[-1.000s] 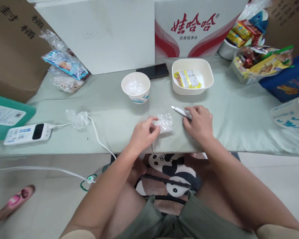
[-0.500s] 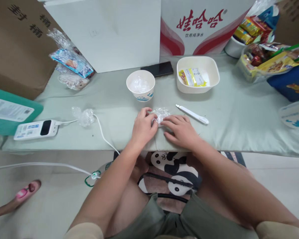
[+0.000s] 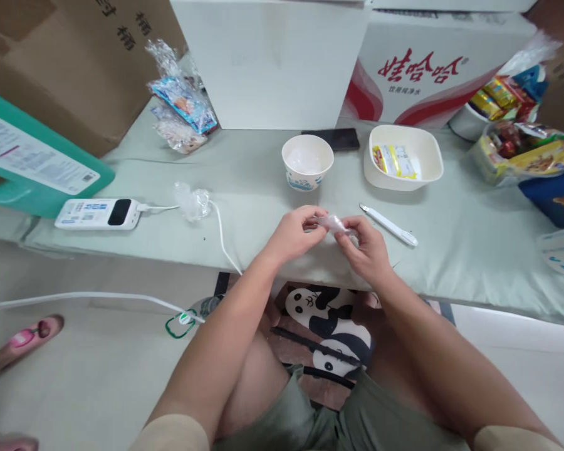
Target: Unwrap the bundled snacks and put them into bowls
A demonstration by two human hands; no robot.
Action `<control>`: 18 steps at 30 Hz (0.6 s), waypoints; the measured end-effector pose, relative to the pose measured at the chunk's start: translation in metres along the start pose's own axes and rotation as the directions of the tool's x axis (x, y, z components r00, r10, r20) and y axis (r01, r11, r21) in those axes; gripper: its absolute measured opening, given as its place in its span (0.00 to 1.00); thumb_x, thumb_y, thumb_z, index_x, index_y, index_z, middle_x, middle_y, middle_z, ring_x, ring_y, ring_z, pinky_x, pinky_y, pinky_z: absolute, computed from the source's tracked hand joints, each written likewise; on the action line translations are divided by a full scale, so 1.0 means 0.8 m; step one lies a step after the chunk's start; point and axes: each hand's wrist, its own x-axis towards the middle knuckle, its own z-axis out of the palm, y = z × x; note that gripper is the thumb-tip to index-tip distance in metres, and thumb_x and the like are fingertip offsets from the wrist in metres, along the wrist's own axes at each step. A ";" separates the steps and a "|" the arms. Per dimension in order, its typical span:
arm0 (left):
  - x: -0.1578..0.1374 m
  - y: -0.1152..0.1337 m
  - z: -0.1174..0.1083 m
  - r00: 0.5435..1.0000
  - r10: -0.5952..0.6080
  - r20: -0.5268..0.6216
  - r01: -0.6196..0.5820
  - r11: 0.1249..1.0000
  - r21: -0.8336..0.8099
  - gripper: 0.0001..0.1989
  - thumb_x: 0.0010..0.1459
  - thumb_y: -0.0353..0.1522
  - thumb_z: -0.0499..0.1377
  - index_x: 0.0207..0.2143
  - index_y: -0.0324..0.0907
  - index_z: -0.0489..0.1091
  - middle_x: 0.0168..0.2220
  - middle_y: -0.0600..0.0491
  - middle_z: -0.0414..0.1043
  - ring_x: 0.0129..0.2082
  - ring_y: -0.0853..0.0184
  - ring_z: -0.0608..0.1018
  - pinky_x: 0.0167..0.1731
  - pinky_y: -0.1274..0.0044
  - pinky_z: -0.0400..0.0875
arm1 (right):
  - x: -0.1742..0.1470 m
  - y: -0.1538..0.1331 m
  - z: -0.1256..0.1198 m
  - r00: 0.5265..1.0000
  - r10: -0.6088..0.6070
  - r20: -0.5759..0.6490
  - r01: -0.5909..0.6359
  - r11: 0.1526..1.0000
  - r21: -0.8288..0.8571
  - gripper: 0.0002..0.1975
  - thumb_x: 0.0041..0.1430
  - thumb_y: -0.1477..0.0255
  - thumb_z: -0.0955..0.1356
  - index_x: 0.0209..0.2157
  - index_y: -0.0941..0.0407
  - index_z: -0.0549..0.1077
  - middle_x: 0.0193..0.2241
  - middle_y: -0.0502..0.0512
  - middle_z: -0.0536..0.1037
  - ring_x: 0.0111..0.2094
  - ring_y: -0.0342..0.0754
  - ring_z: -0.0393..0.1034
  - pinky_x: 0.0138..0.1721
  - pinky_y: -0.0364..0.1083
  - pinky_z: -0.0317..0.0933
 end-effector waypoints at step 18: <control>-0.013 0.023 -0.061 0.875 -0.141 -0.464 -0.074 0.907 -0.415 0.02 0.54 0.27 0.58 0.32 0.42 0.68 0.29 0.58 0.69 0.27 0.73 0.71 0.30 0.80 0.66 | 0.263 -0.063 0.042 0.715 0.067 0.696 0.378 0.800 -0.466 0.06 0.51 0.74 0.68 0.22 0.52 0.75 0.25 0.51 0.80 0.27 0.48 0.73 0.30 0.46 0.66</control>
